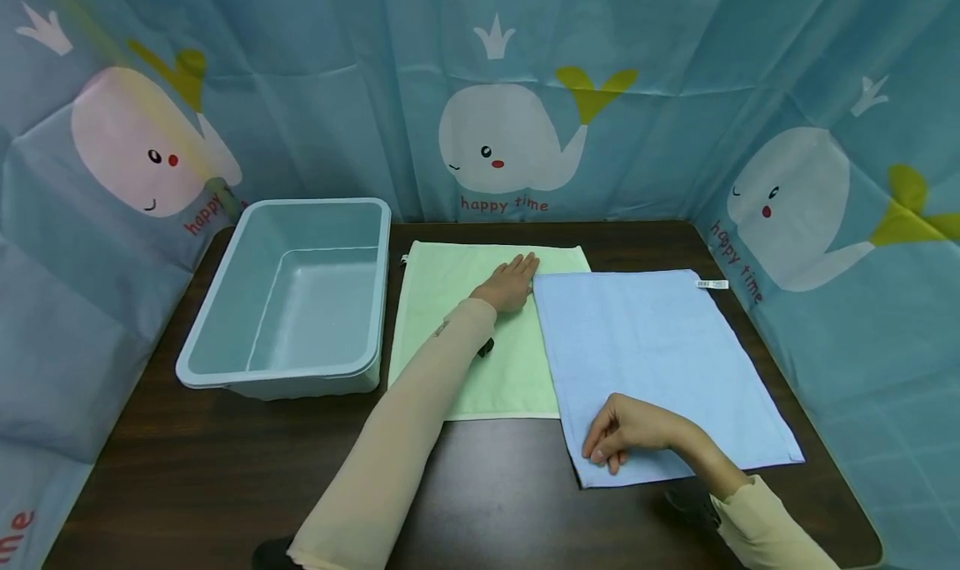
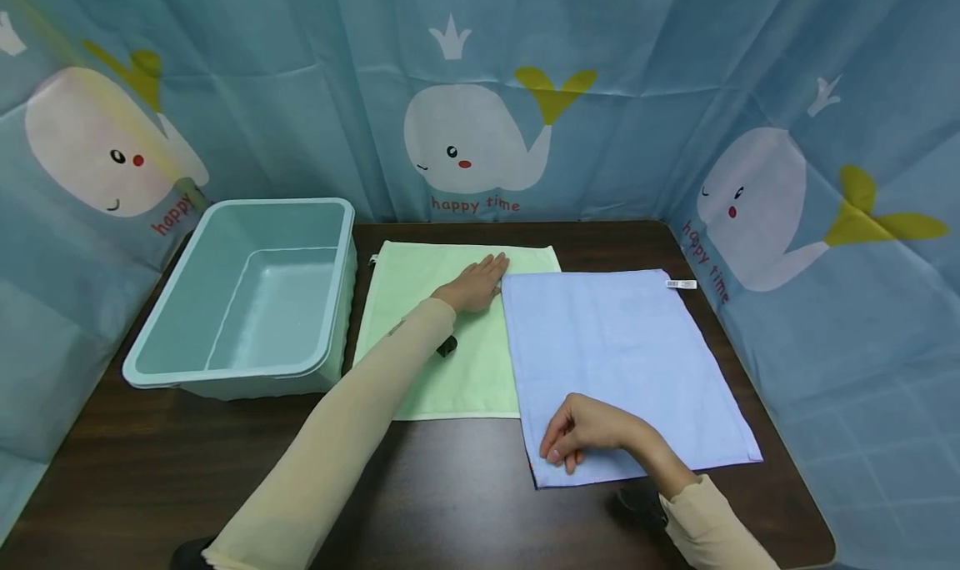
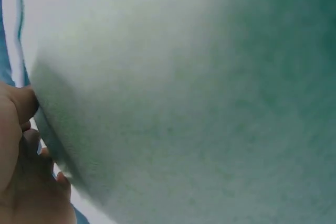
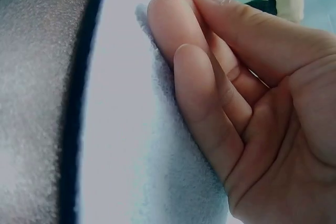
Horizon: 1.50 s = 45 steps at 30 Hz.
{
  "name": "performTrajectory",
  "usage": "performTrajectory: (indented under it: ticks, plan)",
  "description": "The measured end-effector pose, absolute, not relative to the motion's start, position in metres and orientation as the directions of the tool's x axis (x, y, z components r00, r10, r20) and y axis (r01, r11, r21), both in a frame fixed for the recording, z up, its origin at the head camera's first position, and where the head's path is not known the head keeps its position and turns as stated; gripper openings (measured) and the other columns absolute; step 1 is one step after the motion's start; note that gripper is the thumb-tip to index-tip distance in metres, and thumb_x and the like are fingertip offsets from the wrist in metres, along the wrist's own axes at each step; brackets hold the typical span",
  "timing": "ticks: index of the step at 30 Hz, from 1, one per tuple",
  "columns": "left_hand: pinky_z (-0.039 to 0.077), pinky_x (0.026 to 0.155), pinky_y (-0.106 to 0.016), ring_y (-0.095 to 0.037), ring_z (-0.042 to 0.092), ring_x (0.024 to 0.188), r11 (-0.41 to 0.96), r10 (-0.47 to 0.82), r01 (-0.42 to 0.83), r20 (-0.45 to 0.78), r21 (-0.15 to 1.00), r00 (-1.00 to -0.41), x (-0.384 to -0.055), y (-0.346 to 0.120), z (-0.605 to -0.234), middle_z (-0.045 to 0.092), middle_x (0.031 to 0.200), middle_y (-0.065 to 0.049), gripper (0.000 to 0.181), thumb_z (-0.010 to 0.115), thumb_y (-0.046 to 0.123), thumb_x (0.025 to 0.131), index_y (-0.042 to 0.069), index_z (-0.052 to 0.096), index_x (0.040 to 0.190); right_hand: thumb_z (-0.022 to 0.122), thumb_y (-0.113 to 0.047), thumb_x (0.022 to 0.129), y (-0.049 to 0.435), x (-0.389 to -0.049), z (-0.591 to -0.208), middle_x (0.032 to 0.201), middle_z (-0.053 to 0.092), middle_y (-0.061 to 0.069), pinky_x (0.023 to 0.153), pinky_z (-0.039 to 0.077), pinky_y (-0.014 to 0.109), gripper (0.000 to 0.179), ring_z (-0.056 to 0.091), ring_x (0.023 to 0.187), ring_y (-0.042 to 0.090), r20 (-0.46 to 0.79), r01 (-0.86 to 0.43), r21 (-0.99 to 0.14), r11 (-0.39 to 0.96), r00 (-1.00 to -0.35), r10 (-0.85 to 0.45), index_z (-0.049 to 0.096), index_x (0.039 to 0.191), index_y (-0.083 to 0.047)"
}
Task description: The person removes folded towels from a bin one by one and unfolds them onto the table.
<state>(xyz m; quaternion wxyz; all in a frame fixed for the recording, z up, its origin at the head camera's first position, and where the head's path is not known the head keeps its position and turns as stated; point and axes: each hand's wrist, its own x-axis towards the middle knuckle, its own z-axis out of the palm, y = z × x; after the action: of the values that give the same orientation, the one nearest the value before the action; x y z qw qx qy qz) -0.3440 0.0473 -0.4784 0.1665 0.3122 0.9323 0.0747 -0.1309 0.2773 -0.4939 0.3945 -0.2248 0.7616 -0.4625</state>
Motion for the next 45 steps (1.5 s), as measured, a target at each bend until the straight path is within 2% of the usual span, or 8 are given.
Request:
performTrajectory:
  ticks: [8, 13, 17, 25, 29, 37, 42, 45]
  plan:
    - [0.010, 0.129, -0.039, -0.021, -0.002, 0.158, 0.772, 0.635, 0.579, -0.260, 0.264, -0.728, -0.338, 0.051, -0.472, -0.003, 0.170, -0.002, 0.063, 0.033, 0.013, 0.107, 0.013, 0.000, 0.161, 0.071, -0.014, 0.090, 0.287, -0.138, -0.482, 0.078, 0.076, 0.018, 0.059, 0.060, 0.034, 0.015, 0.070, 0.063, 0.012, -0.377, 0.001, -0.878, 0.479, -0.616, -0.692, 0.078, 0.098, -0.003]
    - [0.009, 0.129, -0.037, -0.019, -0.001, 0.158, 0.748, 0.663, 0.614, -0.257, 0.251, -0.703, -0.325, 0.059, -0.463, -0.002, 0.170, 0.001, 0.058, 0.025, 0.015, 0.108, 0.016, 0.001, 0.161, 0.070, -0.017, 0.092, 0.307, -0.157, -0.461, 0.084, 0.077, 0.016, 0.064, 0.060, 0.032, 0.020, 0.072, 0.068, 0.016, -0.380, -0.033, -0.829, 0.559, -0.699, -0.606, 0.077, 0.103, -0.002]
    - [0.011, 0.129, -0.037, -0.020, 0.002, 0.158, 0.695, 0.718, 0.691, -0.250, 0.197, -0.650, -0.305, 0.068, -0.454, 0.000, 0.170, 0.001, 0.059, 0.028, 0.013, 0.108, 0.016, 0.003, 0.161, 0.069, -0.020, 0.092, 0.333, -0.181, -0.447, 0.093, 0.076, 0.017, 0.069, 0.059, 0.029, 0.027, 0.071, 0.074, 0.017, -0.378, -0.019, -0.779, 0.627, -0.783, -0.494, 0.074, 0.109, 0.000]
    - [0.015, 0.128, -0.035, -0.016, 0.006, 0.158, 0.521, 0.836, 0.847, -0.263, 0.105, -0.482, -0.232, 0.078, -0.446, 0.006, 0.169, 0.004, 0.059, 0.029, 0.013, 0.107, 0.019, 0.007, 0.161, 0.066, -0.031, 0.095, 0.392, -0.222, -0.442, 0.117, 0.073, 0.015, 0.079, 0.058, 0.030, 0.035, 0.069, 0.091, 0.013, -0.251, 0.007, -0.652, 0.759, -0.946, -0.207, 0.071, 0.120, -0.006]
    - [0.017, 0.127, -0.031, -0.013, 0.009, 0.157, 0.388, 0.894, 0.919, -0.268, 0.064, -0.359, -0.193, 0.075, -0.452, 0.008, 0.169, 0.006, 0.059, 0.033, 0.020, 0.107, 0.019, 0.009, 0.161, 0.063, -0.037, 0.097, 0.413, -0.241, -0.448, 0.128, 0.068, 0.018, 0.090, 0.053, 0.038, 0.040, 0.062, 0.111, 0.025, -0.151, 0.020, -0.582, 0.813, -0.985, -0.084, 0.069, 0.125, -0.009]
    - [0.021, 0.125, -0.026, -0.011, 0.011, 0.157, 0.107, 0.961, 0.992, -0.249, -0.066, -0.121, -0.134, 0.061, -0.463, 0.008, 0.169, 0.008, 0.061, 0.035, 0.037, 0.107, 0.021, 0.011, 0.161, 0.061, -0.020, 0.099, 0.437, -0.272, -0.466, 0.135, 0.056, 0.028, 0.099, 0.041, 0.063, 0.034, 0.048, 0.124, 0.045, -0.009, 0.068, -0.572, 0.818, -0.997, 0.076, 0.065, 0.127, 0.000]
    - [0.021, 0.125, -0.025, -0.011, 0.011, 0.157, -0.002, 0.960, 0.995, -0.278, -0.097, -0.025, -0.114, 0.053, -0.464, 0.008, 0.169, 0.009, 0.059, 0.031, 0.040, 0.108, 0.023, 0.011, 0.161, 0.059, -0.015, 0.099, 0.448, -0.286, -0.474, 0.146, 0.044, 0.031, 0.110, 0.030, 0.069, 0.042, 0.035, 0.135, 0.051, -0.071, 0.211, -0.533, 0.819, -0.976, 0.206, 0.055, 0.138, -0.002]
    - [0.020, 0.125, -0.025, -0.011, 0.010, 0.157, -0.033, 0.953, 0.995, -0.303, -0.091, 0.004, -0.109, 0.050, -0.464, 0.007, 0.169, 0.009, 0.058, 0.029, 0.041, 0.108, 0.024, 0.011, 0.160, 0.057, -0.018, 0.100, 0.453, -0.291, -0.479, 0.149, 0.039, 0.032, 0.112, 0.025, 0.070, 0.050, 0.031, 0.137, 0.053, -0.109, 0.268, -0.491, 0.829, -0.963, 0.246, 0.046, 0.146, -0.001]
